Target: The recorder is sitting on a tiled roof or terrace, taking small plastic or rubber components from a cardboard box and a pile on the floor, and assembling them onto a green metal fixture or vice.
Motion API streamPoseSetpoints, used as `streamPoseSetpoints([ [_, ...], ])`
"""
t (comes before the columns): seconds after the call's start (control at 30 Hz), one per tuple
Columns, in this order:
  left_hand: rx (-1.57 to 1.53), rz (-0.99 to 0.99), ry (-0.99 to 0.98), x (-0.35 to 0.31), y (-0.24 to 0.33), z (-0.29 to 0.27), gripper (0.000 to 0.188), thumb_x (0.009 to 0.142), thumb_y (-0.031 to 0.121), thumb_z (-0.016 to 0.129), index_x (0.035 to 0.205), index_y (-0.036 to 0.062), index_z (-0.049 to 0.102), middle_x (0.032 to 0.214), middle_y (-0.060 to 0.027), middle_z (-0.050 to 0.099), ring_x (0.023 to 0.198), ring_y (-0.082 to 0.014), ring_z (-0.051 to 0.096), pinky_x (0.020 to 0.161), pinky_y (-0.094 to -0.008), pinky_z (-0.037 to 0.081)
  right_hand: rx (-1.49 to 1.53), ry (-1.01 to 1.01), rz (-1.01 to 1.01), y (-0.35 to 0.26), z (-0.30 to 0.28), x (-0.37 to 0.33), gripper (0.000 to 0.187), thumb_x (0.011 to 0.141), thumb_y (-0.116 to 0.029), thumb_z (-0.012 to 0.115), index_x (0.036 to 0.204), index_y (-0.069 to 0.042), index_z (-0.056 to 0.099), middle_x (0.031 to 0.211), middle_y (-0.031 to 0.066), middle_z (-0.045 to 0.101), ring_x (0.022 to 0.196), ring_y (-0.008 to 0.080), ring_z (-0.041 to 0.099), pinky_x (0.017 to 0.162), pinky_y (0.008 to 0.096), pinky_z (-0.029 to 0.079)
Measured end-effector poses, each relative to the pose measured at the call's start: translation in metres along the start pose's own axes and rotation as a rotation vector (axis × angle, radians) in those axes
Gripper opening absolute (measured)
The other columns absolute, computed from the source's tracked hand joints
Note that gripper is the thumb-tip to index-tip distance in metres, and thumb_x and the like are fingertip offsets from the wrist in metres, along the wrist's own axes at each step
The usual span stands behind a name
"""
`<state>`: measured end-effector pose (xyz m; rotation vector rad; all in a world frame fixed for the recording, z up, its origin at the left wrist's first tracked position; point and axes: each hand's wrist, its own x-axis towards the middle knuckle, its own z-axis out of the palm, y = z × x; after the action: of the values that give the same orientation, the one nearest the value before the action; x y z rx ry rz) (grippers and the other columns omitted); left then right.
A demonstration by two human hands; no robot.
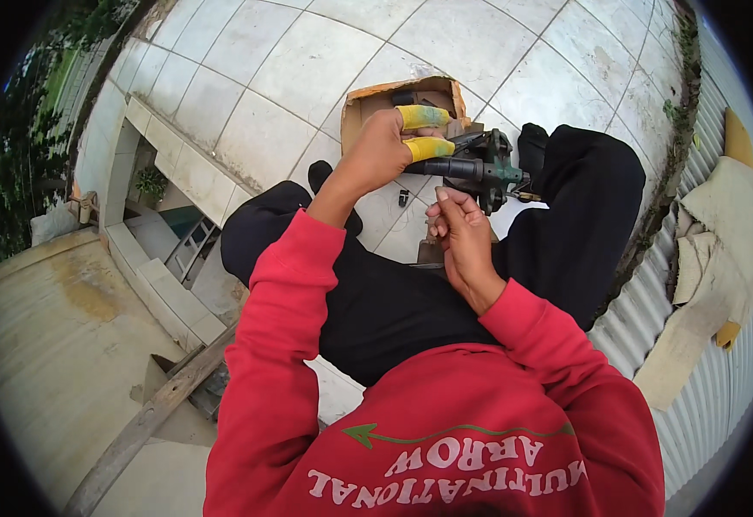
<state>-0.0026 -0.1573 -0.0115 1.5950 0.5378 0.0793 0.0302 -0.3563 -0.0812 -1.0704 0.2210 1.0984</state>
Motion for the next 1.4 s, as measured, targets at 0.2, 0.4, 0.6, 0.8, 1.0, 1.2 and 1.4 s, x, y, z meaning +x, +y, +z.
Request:
streamPoseSetpoints([
  [0.2,0.010,0.146,0.038,-0.010,-0.009,0.005,0.035,0.094,0.005,0.077,0.127,-0.0028,0.072,0.109,-0.0091,0.077,0.096,-0.0144,0.070,0.088,-0.0289,0.055,0.042,-0.006,0.084,-0.015,0.003,-0.009,0.020,0.104,-0.020,0.070,0.118,-0.007,0.063,0.093,0.0047,0.071,0.063,0.0058,0.054,0.067,0.0244,0.053],
  [0.4,0.283,0.190,0.021,-0.030,0.011,0.002,0.030,0.095,0.009,0.078,0.123,0.0007,0.075,0.108,-0.0105,0.079,0.097,-0.0134,0.071,0.083,-0.0294,0.056,0.122,0.010,0.143,-0.028,0.003,-0.020,0.019,0.104,-0.020,0.070,0.117,-0.007,0.063,0.099,0.0055,0.072,0.079,0.0104,0.068,0.084,0.0300,0.059],
  [0.6,0.466,0.354,0.051,-0.040,-0.003,-0.001,0.026,0.094,0.009,0.078,0.118,0.0013,0.077,0.099,-0.0096,0.079,0.094,-0.0151,0.072,0.085,-0.0294,0.056,0.078,-0.007,0.048,-0.029,0.009,-0.021,0.019,0.104,-0.019,0.071,0.116,-0.005,0.066,0.100,0.0053,0.072,0.089,0.0138,0.071,0.090,0.0301,0.058],
  [0.8,0.231,0.190,0.077,-0.059,-0.011,0.008,0.032,0.092,0.007,0.076,0.124,0.0027,0.075,0.107,-0.0140,0.077,0.105,-0.0242,0.072,0.089,-0.0358,0.055,0.002,-0.028,-0.037,-0.025,0.011,-0.015,0.020,0.103,-0.018,0.072,0.115,-0.002,0.069,0.100,0.0063,0.073,0.089,0.0141,0.070,0.092,0.0294,0.056],
  [1.0,0.126,0.034,0.276,-0.055,-0.009,0.004,0.032,0.098,0.009,0.075,0.127,-0.0028,0.072,0.114,-0.0067,0.077,0.108,-0.0132,0.069,0.099,-0.0290,0.051,0.035,-0.041,-0.031,-0.019,0.005,-0.016,0.019,0.103,-0.017,0.072,0.115,-0.002,0.068,0.099,0.0081,0.074,0.089,0.0157,0.072,0.091,0.0306,0.057],
  [1.2,0.121,-0.105,0.374,-0.046,-0.006,-0.031,0.038,0.102,0.014,0.070,0.136,-0.0028,0.067,0.129,-0.0124,0.072,0.116,-0.0137,0.065,0.101,-0.0271,0.049,0.094,0.042,0.135,-0.014,0.004,-0.014,0.017,0.103,-0.016,0.071,0.113,-0.003,0.067,0.099,0.0098,0.074,0.088,0.0176,0.074,0.091,0.0312,0.059],
  [1.4,-0.046,-0.721,0.177,0.004,-0.084,-0.070,0.045,0.113,0.035,0.047,0.137,-0.0014,0.059,0.119,-0.0172,0.074,0.110,-0.0231,0.073,0.098,-0.0349,0.058,0.092,0.024,0.077,0.007,0.008,0.018,0.016,0.102,-0.016,0.072,0.111,-0.005,0.067,0.096,0.0070,0.074,0.084,0.0153,0.073,0.083,0.0283,0.058],
])
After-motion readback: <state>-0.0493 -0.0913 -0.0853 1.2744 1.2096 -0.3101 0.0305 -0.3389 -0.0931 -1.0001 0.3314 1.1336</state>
